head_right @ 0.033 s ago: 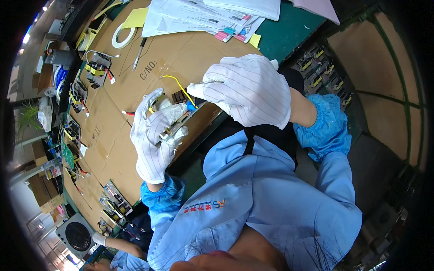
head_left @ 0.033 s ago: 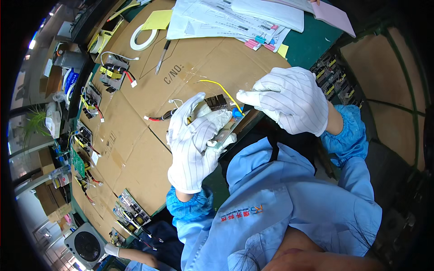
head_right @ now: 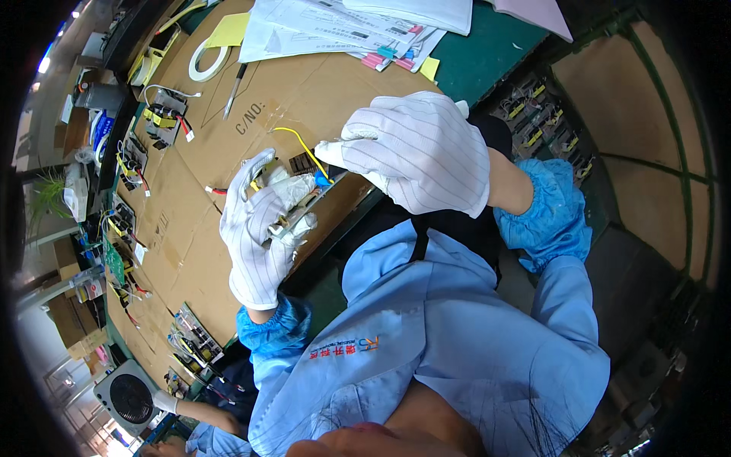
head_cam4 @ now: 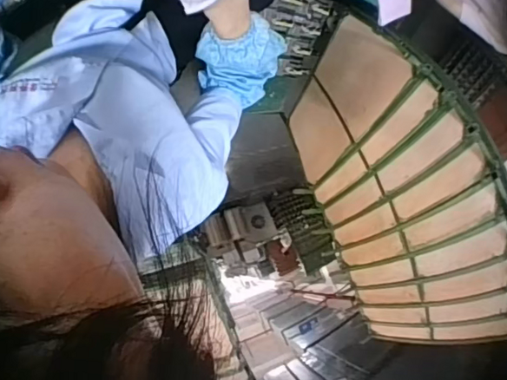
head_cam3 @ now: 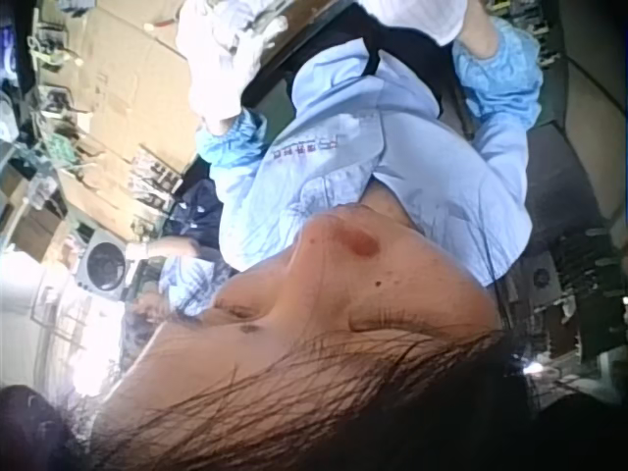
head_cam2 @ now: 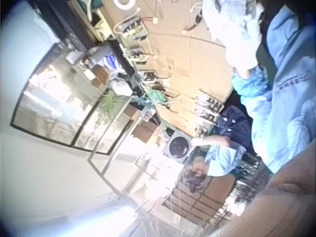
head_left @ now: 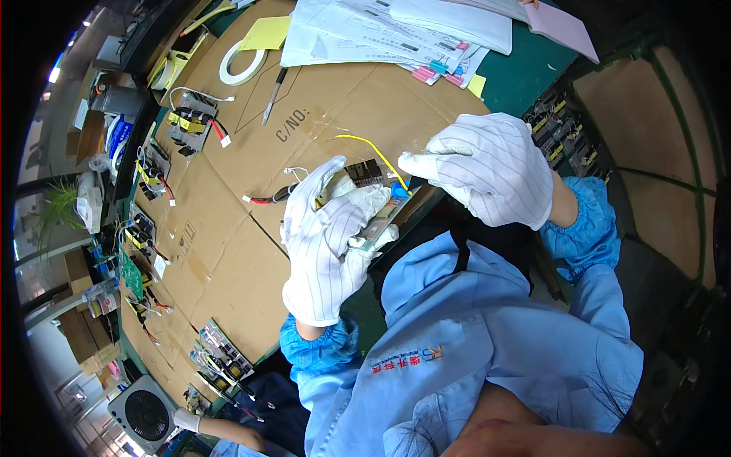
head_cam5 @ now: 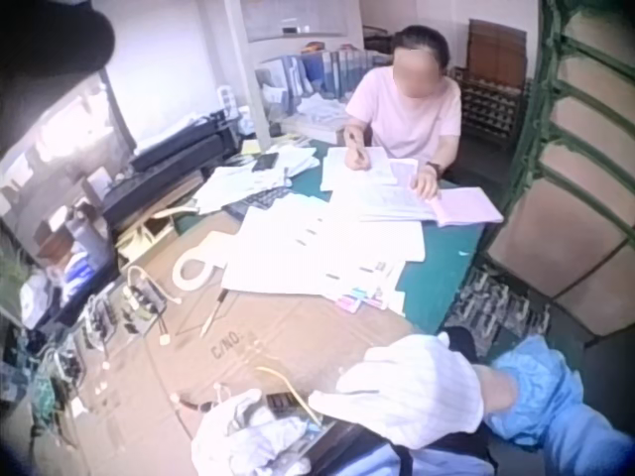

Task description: The person assembles electronic circuit boards by hand, connecting wires to them and inspecting the components.

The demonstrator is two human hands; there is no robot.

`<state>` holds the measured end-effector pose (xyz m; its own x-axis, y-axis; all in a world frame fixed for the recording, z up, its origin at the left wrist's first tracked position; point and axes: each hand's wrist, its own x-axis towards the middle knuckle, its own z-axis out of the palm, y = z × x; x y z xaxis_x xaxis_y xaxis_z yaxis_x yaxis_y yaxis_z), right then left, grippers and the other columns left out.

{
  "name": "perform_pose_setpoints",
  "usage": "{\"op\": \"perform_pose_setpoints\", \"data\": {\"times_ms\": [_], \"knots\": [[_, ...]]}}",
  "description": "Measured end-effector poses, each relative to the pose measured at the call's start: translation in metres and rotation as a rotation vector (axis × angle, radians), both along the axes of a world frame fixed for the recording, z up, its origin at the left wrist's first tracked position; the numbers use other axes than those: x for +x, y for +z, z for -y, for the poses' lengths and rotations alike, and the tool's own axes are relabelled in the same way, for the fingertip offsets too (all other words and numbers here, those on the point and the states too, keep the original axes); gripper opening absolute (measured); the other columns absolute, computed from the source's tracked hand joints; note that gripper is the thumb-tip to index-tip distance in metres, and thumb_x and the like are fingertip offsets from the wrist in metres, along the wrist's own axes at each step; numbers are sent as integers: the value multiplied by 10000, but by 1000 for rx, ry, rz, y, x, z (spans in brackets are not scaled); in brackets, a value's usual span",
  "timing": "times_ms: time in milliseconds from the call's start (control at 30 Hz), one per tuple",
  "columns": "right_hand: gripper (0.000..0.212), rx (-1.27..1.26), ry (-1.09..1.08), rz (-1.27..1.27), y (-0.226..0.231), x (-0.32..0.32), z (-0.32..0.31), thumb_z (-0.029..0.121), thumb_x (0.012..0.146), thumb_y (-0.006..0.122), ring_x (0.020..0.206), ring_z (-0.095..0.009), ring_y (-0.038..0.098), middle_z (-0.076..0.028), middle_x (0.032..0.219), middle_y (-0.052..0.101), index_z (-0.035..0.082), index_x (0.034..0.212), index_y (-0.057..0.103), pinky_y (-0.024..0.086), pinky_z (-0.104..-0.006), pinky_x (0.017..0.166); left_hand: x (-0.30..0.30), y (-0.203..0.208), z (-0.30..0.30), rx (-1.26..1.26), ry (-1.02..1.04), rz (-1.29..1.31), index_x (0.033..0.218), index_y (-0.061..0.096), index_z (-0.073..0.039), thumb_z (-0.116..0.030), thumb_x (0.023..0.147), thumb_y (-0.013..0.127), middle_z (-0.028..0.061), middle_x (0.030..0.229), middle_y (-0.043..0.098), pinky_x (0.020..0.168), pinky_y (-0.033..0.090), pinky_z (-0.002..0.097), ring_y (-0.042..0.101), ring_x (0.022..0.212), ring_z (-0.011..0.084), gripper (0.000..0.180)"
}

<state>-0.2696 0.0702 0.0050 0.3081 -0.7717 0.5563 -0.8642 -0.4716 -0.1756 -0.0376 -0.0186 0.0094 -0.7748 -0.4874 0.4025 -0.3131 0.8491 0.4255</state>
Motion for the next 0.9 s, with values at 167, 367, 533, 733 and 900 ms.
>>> {"op": "perform_pose_setpoints", "data": {"times_ms": [167,367,533,733,900], "knots": [[464,33,16,11,0,-1,-1,151,676,666,782,-192,607,-33,907,624,142,1139,688,466,-312,632,-1,1,-1,3,3,4,855,712,-61,-302,699,752,123,965,697,983,446,454,576,1141,363,290],[492,57,41,-2,0,-1,-1,153,657,678,800,-192,611,-33,914,623,149,1149,681,467,-311,635,-1,0,-1,7,2,14,907,742,-92,-301,690,750,103,967,702,983,452,443,576,1136,353,301],[461,-22,15,33,-5,-2,1,164,659,687,776,-186,603,-30,904,621,142,1120,685,464,-308,614,0,-1,3,-3,1,14,887,741,-90,-315,691,747,89,957,706,978,457,443,576,1136,343,298],[454,5,21,-45,5,1,1,152,642,678,741,-170,582,-21,874,596,131,1096,681,451,-294,584,-1,0,2,-24,-13,14,882,737,-82,-323,687,749,94,949,704,971,462,441,580,1123,347,310],[417,16,-6,-115,11,5,-5,145,671,664,642,-190,558,-34,814,610,102,1084,707,429,-304,529,-1,-2,2,-27,-40,8,896,740,-95,-314,684,754,96,962,700,967,456,453,574,1125,349,305]]}}
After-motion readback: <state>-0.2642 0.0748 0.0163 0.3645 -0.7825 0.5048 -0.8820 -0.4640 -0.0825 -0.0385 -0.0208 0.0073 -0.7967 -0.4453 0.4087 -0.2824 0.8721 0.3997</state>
